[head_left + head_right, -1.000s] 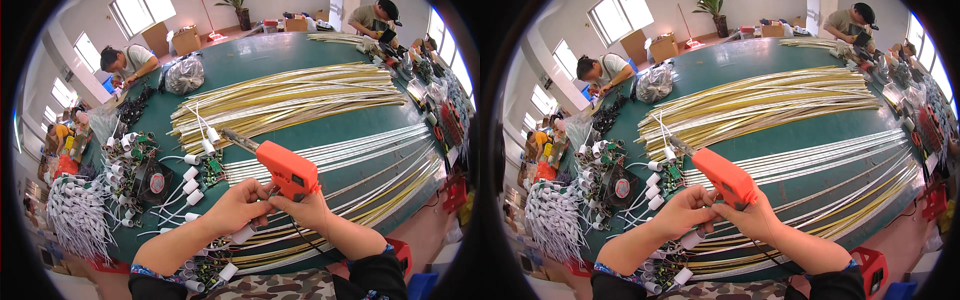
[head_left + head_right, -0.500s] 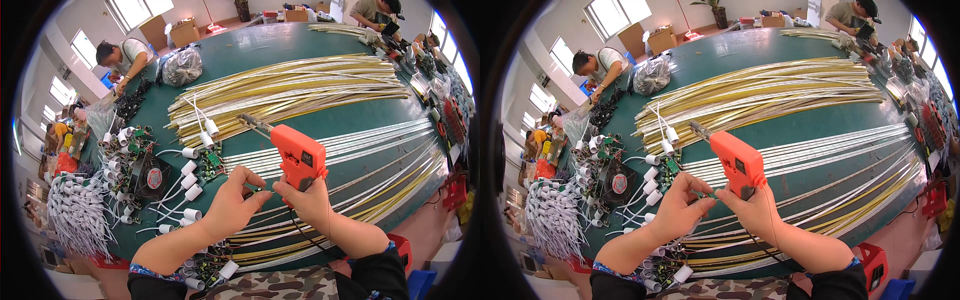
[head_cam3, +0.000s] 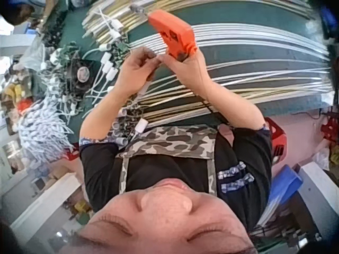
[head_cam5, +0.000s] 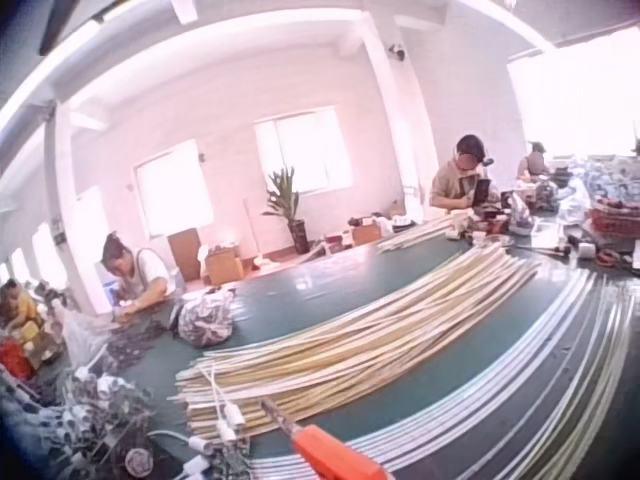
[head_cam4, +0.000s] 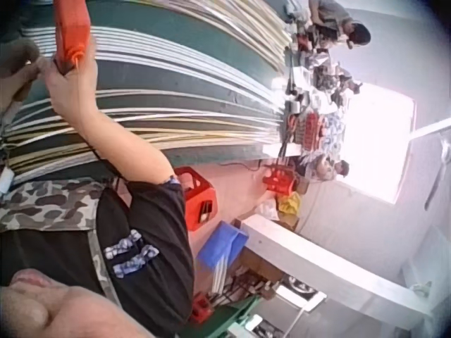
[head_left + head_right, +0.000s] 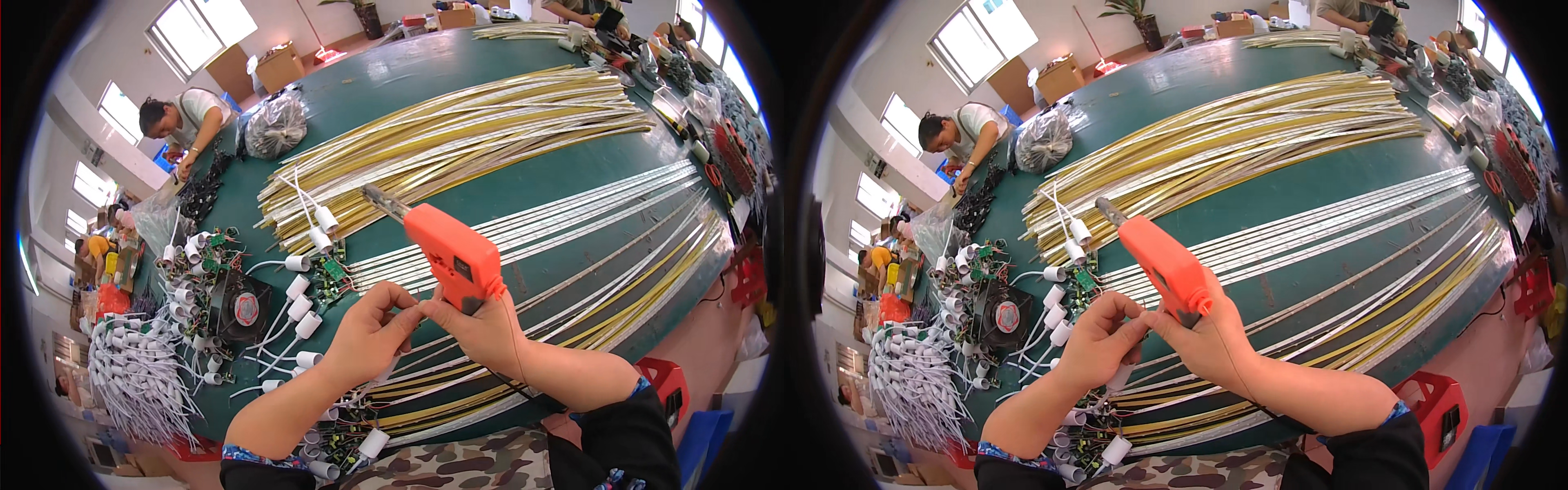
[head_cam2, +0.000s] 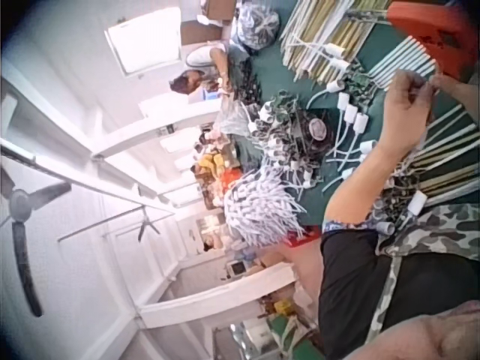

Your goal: The person solders circuit boards with attached wires onto LED light strips using a soldering gun.

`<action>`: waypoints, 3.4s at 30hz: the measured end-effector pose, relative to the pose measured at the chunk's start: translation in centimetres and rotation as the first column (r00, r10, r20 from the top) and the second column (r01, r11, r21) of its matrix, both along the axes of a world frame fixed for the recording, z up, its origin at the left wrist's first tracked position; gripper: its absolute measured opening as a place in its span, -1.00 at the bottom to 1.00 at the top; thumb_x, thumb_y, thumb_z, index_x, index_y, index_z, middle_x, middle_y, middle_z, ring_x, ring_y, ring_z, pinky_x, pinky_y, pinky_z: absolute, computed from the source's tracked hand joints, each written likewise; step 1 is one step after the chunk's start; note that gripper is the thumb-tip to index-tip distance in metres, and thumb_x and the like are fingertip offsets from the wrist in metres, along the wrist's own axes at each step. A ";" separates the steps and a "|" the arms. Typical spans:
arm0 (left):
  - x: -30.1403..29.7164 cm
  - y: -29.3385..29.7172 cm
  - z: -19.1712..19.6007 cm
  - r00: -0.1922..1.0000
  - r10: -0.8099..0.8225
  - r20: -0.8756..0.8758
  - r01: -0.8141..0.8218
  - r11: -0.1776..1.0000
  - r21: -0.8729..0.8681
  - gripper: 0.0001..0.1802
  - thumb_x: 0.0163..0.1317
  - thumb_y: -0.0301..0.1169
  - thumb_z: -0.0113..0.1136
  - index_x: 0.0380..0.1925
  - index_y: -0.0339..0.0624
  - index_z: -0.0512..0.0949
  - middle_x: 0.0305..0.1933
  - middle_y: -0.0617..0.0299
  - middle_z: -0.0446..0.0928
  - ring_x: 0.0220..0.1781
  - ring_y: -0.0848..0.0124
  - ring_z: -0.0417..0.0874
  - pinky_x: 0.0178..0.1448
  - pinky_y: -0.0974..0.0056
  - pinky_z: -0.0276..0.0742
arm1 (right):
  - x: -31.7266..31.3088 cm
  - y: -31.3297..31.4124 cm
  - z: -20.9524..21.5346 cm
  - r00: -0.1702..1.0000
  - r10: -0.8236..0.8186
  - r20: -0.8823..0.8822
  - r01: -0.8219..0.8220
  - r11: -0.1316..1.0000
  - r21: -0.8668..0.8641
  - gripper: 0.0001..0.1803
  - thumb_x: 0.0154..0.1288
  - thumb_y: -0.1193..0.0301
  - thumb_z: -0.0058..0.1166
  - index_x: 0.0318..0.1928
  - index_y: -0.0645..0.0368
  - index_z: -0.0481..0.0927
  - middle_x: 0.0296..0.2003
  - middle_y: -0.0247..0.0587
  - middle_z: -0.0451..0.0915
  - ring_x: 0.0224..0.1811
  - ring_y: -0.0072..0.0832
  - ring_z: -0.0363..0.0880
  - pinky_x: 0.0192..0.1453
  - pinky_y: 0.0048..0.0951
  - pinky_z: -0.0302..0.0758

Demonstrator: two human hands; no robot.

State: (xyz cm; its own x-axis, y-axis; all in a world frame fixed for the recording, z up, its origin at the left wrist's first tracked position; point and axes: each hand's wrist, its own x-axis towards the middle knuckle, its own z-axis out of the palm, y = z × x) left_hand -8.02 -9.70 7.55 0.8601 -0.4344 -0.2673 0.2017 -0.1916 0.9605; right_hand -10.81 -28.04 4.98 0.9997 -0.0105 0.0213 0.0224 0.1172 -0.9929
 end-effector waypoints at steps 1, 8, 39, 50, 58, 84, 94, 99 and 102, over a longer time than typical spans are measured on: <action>-0.1 -0.1 0.1 1.000 -0.007 0.000 0.007 1.000 -0.001 -0.88 0.46 -0.43 0.15 -0.13 -0.25 0.46 -0.33 0.28 0.51 -0.49 0.62 0.51 -0.43 0.45 0.45 | 0.1 -0.1 0.0 0.999 0.043 -0.030 -0.043 0.999 -0.009 -0.39 0.26 0.45 0.38 0.23 0.25 0.34 -0.26 -0.34 0.56 -0.24 -0.63 0.53 -0.12 -0.50 0.52; -0.8 -0.5 0.1 0.751 -0.189 0.633 0.004 0.959 0.282 -0.75 0.22 -0.45 0.36 -0.17 -0.30 0.54 -0.31 0.06 0.55 -0.30 0.16 0.62 -0.25 0.19 0.53 | 0.2 0.3 -0.6 0.999 -0.022 -0.024 0.021 0.999 -0.024 -0.47 0.26 0.45 0.35 0.15 0.25 0.38 -0.30 -0.36 0.55 -0.26 -0.64 0.49 -0.15 -0.50 0.51; 4.6 9.5 -5.4 0.370 -0.541 0.756 -0.279 0.711 0.645 -0.77 -0.02 -0.58 0.29 -0.29 -0.17 0.68 -0.30 0.22 0.60 -0.22 0.19 0.66 -0.20 0.11 0.56 | -0.6 -3.7 -0.3 0.962 0.243 -0.128 -0.218 0.959 0.181 -0.45 0.25 0.64 0.16 0.27 0.32 0.41 0.06 -0.16 0.62 -0.11 -0.49 0.68 0.04 -0.36 0.60; 5.4 9.6 -6.3 0.345 -0.573 0.744 -0.288 0.690 0.665 -0.81 -0.02 -0.52 0.29 -0.33 -0.15 0.68 -0.32 0.29 0.57 -0.22 0.26 0.64 -0.13 0.13 0.52 | 0.2 -3.6 -2.1 0.925 0.381 0.006 -0.370 0.902 -0.223 -0.38 0.19 0.61 0.16 0.30 0.33 0.37 0.01 -0.08 0.62 -0.08 -0.50 0.64 0.06 -0.41 0.59; 5.5 9.8 -6.4 0.343 -0.596 0.726 -0.292 0.667 0.685 -0.82 -0.02 -0.50 0.30 -0.34 -0.16 0.68 -0.32 0.30 0.56 -0.20 0.27 0.63 -0.14 0.16 0.52 | 0.6 -2.3 -2.7 0.905 0.422 0.061 -0.355 0.825 -0.441 -0.52 0.11 0.52 0.27 0.09 0.25 0.57 -0.15 -0.10 0.66 -0.24 -0.20 0.66 -0.07 -0.35 0.57; 5.4 9.8 -6.4 0.343 -0.601 0.722 -0.287 0.664 0.690 -0.83 0.01 -0.48 0.27 -0.33 -0.15 0.67 -0.33 0.30 0.54 -0.21 0.28 0.62 -0.15 0.17 0.51 | 0.6 -2.7 -2.4 0.910 0.392 0.137 -0.291 0.838 -0.462 -0.52 0.13 0.54 0.24 0.11 0.24 0.54 -0.18 -0.17 0.65 -0.26 -0.38 0.62 -0.13 -0.40 0.55; 5.5 9.7 -6.1 0.353 -0.630 0.692 -0.277 0.636 0.720 -0.83 0.02 -0.49 0.27 -0.32 -0.15 0.68 -0.32 0.29 0.55 -0.20 0.27 0.62 -0.14 0.16 0.52 | 0.4 -2.9 -2.9 0.905 0.383 0.183 -0.261 0.842 -0.473 -0.42 0.09 0.50 0.33 0.18 0.28 0.52 -0.15 -0.08 0.66 -0.25 -0.18 0.67 -0.10 -0.31 0.59; 5.5 9.6 -6.1 0.350 -0.633 0.691 -0.266 0.640 0.721 -0.83 0.02 -0.49 0.27 -0.32 -0.16 0.68 -0.32 0.29 0.55 -0.20 0.26 0.62 -0.13 0.15 0.53 | 0.2 -3.2 -3.4 0.904 0.370 0.214 -0.240 0.854 -0.462 -0.36 0.08 0.52 0.34 0.22 0.34 0.47 -0.15 -0.06 0.66 -0.26 -0.16 0.69 -0.12 -0.31 0.59; 5.5 9.5 -5.9 0.356 -0.634 0.686 -0.263 0.637 0.725 -0.82 0.02 -0.50 0.27 -0.32 -0.16 0.68 -0.32 0.28 0.55 -0.20 0.26 0.62 -0.13 0.15 0.53 | 0.3 -3.2 -3.3 0.899 0.364 0.242 -0.218 0.853 -0.474 -0.34 0.07 0.52 0.34 0.23 0.36 0.46 -0.17 -0.06 0.67 -0.28 -0.16 0.69 -0.14 -0.31 0.59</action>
